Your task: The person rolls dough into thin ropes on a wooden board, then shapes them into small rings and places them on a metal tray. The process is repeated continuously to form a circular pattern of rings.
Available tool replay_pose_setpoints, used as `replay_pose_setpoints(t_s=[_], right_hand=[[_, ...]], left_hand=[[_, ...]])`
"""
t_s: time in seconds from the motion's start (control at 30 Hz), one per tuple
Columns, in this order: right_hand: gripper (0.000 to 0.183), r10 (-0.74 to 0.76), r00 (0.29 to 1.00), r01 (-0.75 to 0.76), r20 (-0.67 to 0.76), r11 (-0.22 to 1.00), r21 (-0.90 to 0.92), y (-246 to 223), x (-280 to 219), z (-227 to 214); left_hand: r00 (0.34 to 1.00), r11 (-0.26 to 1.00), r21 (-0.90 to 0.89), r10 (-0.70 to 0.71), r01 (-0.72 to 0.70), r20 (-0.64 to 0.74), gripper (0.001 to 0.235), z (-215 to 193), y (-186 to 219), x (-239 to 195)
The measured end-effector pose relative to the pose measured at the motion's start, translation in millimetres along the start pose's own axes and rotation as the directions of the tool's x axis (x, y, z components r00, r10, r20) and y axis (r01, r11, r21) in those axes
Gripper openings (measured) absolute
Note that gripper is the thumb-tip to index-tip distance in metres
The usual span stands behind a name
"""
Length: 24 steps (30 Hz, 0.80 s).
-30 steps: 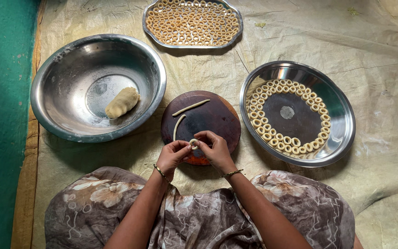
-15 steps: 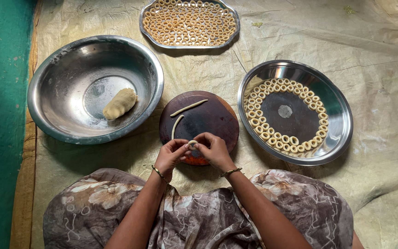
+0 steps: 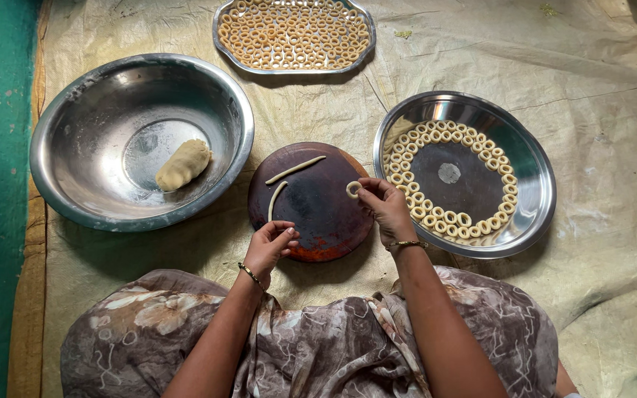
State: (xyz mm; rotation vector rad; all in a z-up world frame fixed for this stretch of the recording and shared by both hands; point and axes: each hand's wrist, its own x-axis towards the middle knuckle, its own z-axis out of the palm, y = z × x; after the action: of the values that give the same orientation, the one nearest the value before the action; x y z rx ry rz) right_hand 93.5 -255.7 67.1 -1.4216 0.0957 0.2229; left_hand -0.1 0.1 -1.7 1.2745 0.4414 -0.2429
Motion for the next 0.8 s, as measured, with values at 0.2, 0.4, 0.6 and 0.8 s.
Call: replay_pose_setpoints(t_s=[0.2, 0.4, 0.6, 0.8], right_hand=[[0.017, -0.093, 0.995, 0.088, -0.025, 0.984, -0.155, -19.5, 1.3, 0.5], [0.015, -0.547, 0.836, 0.336, -0.037, 0.565, -0.754, -70.2, 44.9, -75.1], [0.015, -0.575, 0.809, -0.020, -0.123, 0.183, -0.983, -61.1, 77.5, -219.9], [0.019, -0.217, 0.858, -0.369, -0.465, 0.370, -0.853, 13.3, 65.5, -328.5]], left_hand=[[1.000, 0.999, 0.031, 0.012, -0.012, -0.012, 0.027, -4.9, -12.0, 7.5], [0.999, 0.998, 0.042, 0.039, -0.039, 0.003, 0.030, -11.4, -24.4, 19.1], [0.999, 0.997, 0.067, 0.032, -0.032, -0.002, 0.029, -15.6, -28.3, 17.7], [1.000, 0.996, 0.087, 0.024, -0.023, -0.009, 0.028, -12.2, -27.1, 19.2]])
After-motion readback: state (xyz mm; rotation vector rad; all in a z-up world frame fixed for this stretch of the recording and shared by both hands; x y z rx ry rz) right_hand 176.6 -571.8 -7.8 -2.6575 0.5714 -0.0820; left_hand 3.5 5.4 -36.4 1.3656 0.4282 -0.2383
